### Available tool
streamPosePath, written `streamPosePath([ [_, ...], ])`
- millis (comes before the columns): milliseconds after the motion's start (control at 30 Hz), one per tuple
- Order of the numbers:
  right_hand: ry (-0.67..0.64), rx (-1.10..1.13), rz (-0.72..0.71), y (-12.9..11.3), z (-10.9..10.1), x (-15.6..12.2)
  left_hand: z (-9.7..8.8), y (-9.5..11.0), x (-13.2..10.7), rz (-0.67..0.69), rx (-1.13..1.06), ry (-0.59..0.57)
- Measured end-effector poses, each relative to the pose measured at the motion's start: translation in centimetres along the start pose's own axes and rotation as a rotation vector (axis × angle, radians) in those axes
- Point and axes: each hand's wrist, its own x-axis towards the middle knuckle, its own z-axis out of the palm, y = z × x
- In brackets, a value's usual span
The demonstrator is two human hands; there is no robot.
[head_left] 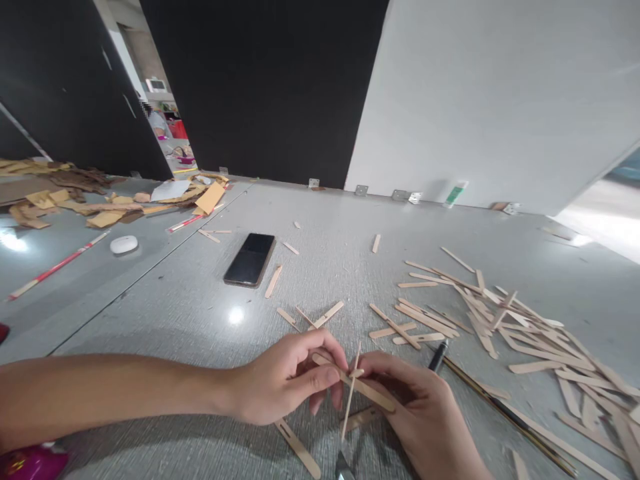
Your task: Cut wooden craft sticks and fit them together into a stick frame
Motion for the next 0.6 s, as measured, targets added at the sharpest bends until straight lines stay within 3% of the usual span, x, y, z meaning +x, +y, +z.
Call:
streamPosePath([
  [133, -0.003, 0.025, -0.018, 0.4, 0.0, 0.0, 0.1, -0.1, -0.1, 0.006, 0.021, 0.015],
  [333, 0.160, -0.069, -0.034, 1.2, -0.2, -0.1, 0.2, -0.2, 0.0, 0.034, 0.014, 0.077],
  [433, 0.226, -0.147, -0.121, 1.3, -0.2, -0.5, 0.2, -0.2, 0.0, 0.036, 0.016, 0.112],
  [600, 0.155, -0.216, -0.266, 0.5, -0.3, -1.0, 0.1, -0.2, -0.1, 0.044, 0.048, 0.131],
])
